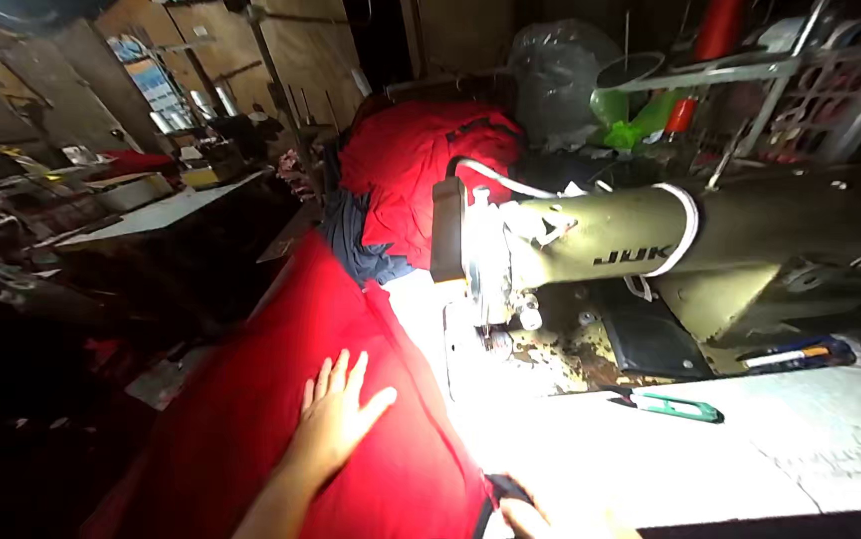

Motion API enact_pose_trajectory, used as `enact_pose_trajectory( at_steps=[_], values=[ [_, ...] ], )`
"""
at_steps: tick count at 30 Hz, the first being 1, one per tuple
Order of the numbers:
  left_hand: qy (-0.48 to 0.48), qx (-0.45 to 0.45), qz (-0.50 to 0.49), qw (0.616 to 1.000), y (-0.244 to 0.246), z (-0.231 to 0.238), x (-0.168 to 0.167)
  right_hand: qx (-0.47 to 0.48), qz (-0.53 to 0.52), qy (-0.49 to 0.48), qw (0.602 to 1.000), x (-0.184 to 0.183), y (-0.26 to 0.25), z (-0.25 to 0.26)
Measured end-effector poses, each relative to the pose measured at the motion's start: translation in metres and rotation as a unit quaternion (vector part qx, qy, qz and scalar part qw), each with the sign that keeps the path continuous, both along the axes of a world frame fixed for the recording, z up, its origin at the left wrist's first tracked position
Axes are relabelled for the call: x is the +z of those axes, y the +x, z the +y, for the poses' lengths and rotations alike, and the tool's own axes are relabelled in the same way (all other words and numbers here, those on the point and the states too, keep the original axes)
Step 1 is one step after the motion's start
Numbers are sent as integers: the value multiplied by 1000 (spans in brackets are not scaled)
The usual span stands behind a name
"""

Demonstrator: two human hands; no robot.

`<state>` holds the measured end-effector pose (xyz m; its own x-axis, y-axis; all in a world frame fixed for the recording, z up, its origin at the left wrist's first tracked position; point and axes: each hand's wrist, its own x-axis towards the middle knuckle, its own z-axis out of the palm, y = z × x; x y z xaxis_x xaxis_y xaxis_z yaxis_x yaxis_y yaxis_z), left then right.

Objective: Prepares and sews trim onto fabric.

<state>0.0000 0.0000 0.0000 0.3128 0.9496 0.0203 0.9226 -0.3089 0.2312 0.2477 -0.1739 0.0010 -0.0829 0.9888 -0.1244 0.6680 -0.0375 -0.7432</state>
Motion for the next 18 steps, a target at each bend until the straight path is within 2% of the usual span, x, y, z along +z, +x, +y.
enact_pose_trajectory(
  at_steps=[1,2,4,6,7,8,11,13,14,16,18],
  values=[
    [24,-2,20,1000,1,1,-19,-19,14,4,1000,-10,7,-1],
    [62,-8,-2,998,0,3,-29,-40,42,44,997,-20,13,-4],
    [111,-3,-110,988,-2,0,-35,-57,105,68,990,-26,19,-8],
    [185,-5,-248,951,0,-9,-32,-66,150,49,985,-22,21,-6],
    [206,-27,-284,936,4,-20,-28,-68,172,42,982,-21,22,-3],
    [204,-74,-301,929,11,-35,-23,-72,194,43,977,-21,22,1],
    [75,-197,-276,938,47,-94,-12,-81,241,61,965,-25,22,5],
    [53,-197,-217,955,69,-118,-18,-75,248,64,964,-26,23,5],
    [60,-177,-226,956,74,-122,-23,-71,257,63,962,-25,25,5],
    [35,-129,-309,942,73,-119,-26,-69,294,46,952,-23,29,4],
    [-22,-119,-383,916,67,-111,-19,-68,329,27,941,-22,35,3]
  ],
)
